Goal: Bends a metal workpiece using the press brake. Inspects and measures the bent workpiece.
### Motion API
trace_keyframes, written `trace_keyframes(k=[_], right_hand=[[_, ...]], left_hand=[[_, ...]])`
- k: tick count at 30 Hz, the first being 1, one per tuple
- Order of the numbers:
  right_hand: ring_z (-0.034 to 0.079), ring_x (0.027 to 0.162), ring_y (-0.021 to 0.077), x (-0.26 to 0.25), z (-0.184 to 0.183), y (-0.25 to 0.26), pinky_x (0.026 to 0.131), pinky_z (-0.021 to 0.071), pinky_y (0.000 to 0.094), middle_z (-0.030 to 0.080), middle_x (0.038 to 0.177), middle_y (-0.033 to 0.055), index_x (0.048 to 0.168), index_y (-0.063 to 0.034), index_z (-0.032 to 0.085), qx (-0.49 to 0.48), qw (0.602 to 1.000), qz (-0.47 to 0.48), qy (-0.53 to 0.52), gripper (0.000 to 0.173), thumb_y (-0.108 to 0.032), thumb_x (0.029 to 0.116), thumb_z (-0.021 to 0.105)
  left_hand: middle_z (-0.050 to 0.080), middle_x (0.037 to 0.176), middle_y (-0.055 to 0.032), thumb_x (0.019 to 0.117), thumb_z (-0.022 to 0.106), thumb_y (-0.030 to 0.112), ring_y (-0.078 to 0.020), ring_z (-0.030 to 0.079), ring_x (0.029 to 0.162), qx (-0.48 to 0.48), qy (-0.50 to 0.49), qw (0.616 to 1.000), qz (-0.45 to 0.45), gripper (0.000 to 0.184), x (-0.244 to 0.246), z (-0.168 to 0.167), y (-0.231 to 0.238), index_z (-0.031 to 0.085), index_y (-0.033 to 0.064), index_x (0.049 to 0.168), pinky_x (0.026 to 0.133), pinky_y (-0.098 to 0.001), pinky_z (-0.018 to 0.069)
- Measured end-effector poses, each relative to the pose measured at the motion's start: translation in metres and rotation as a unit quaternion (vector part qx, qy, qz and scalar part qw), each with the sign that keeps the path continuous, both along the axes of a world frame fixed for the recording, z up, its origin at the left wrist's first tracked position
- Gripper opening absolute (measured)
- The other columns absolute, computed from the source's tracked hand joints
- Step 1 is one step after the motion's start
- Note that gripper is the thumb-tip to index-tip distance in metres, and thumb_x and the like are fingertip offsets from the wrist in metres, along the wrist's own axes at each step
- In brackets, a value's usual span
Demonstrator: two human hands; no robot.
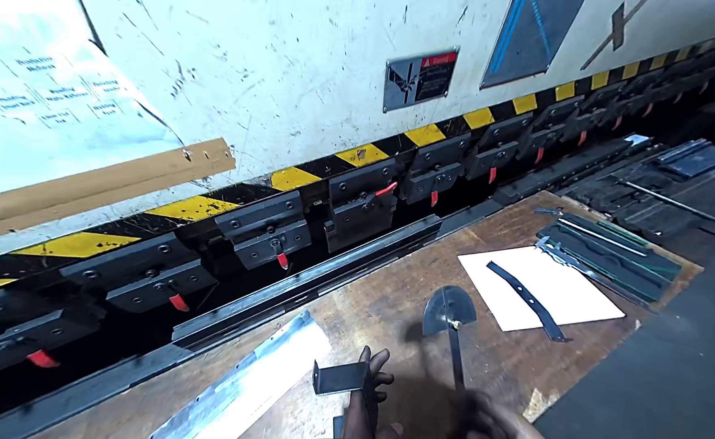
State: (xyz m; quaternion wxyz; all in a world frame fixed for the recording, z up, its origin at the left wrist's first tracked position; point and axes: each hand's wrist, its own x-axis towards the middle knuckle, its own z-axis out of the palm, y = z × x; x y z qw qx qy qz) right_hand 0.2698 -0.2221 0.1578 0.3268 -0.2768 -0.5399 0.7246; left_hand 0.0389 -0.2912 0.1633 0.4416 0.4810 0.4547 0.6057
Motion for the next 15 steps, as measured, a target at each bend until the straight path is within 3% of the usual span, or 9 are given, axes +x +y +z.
trace_keyframes(k=[2, 4, 6, 10, 13, 15], right_hand=[[0.074, 0.088, 0.0202, -0.035, 0.035, 0.020, 0.079, 0.0636, 0.0410, 0.074, 0.105, 0.0068, 0.136, 0.0029, 0.054, 0.093, 0.995, -0.034, -0.033, 0.046, -0.017, 0.0967, 0.066], [0.074, 0.086, 0.0185, -0.067, 0.061, 0.043, 0.077, 0.0639, 0.0371, 0.075, 0.105, 0.0064, 0.129, 0.0020, 0.058, 0.147, 0.988, -0.046, -0.003, 0.036, -0.017, 0.0990, 0.062], [0.073, 0.093, 0.0169, -0.089, 0.077, 0.053, 0.082, 0.0632, 0.0340, 0.074, 0.111, 0.0066, 0.124, -0.0005, 0.063, 0.176, 0.983, -0.018, 0.052, 0.027, -0.013, 0.1004, 0.061], [0.068, 0.097, 0.0051, -0.119, 0.078, 0.033, 0.087, 0.0582, 0.0232, 0.071, 0.106, 0.0045, 0.109, -0.0016, 0.074, 0.272, 0.960, -0.056, 0.019, 0.021, -0.016, 0.0976, 0.064], [0.069, 0.091, 0.0040, -0.130, 0.072, 0.013, 0.080, 0.0602, 0.0202, 0.072, 0.100, 0.0078, 0.104, 0.0020, 0.075, 0.315, 0.946, -0.072, 0.004, 0.018, -0.012, 0.0954, 0.068], [0.070, 0.086, 0.0032, -0.133, 0.069, 0.005, 0.079, 0.0600, 0.0191, 0.074, 0.095, 0.0071, 0.101, 0.0020, 0.076, 0.352, 0.932, -0.087, 0.010, 0.015, -0.010, 0.0928, 0.072]], left_hand=[[0.042, 0.154, -0.0237, 0.0944, 0.053, 0.020, -0.0138, 0.055, 0.126, 0.012, -0.024, 1.000, -0.013, 0.078, 0.001, 0.002, 0.000, 0.015, -0.0190, 0.149, 0.099, -0.0321, 0.0473], [0.043, 0.155, -0.0204, 0.0990, 0.052, 0.032, -0.0109, 0.055, 0.125, 0.023, -0.050, 0.998, -0.015, 0.080, 0.002, 0.004, 0.000, 0.014, -0.0169, 0.150, 0.098, -0.0298, 0.0465], [0.042, 0.156, -0.0205, 0.1012, 0.049, 0.039, -0.0102, 0.054, 0.126, 0.043, -0.050, 0.998, -0.005, 0.083, 0.000, 0.012, -0.001, 0.013, -0.0167, 0.150, 0.098, -0.0290, 0.0462], [0.041, 0.155, -0.0197, 0.1019, 0.050, 0.033, -0.0080, 0.049, 0.132, 0.069, -0.058, 0.995, 0.043, 0.078, -0.003, 0.032, -0.013, 0.015, -0.0189, 0.148, 0.105, -0.0271, 0.0431], [0.053, 0.136, -0.0080, 0.0981, 0.058, 0.026, 0.0012, 0.052, 0.124, 0.069, -0.087, 0.990, 0.092, 0.072, 0.003, 0.047, -0.021, 0.022, -0.0194, 0.141, 0.107, -0.0228, 0.0436], [0.056, 0.130, -0.0073, 0.0980, 0.060, 0.028, 0.0019, 0.054, 0.121, 0.068, -0.091, 0.988, 0.103, 0.073, 0.007, 0.054, -0.022, 0.022, -0.0196, 0.139, 0.107, -0.0228, 0.0445]])
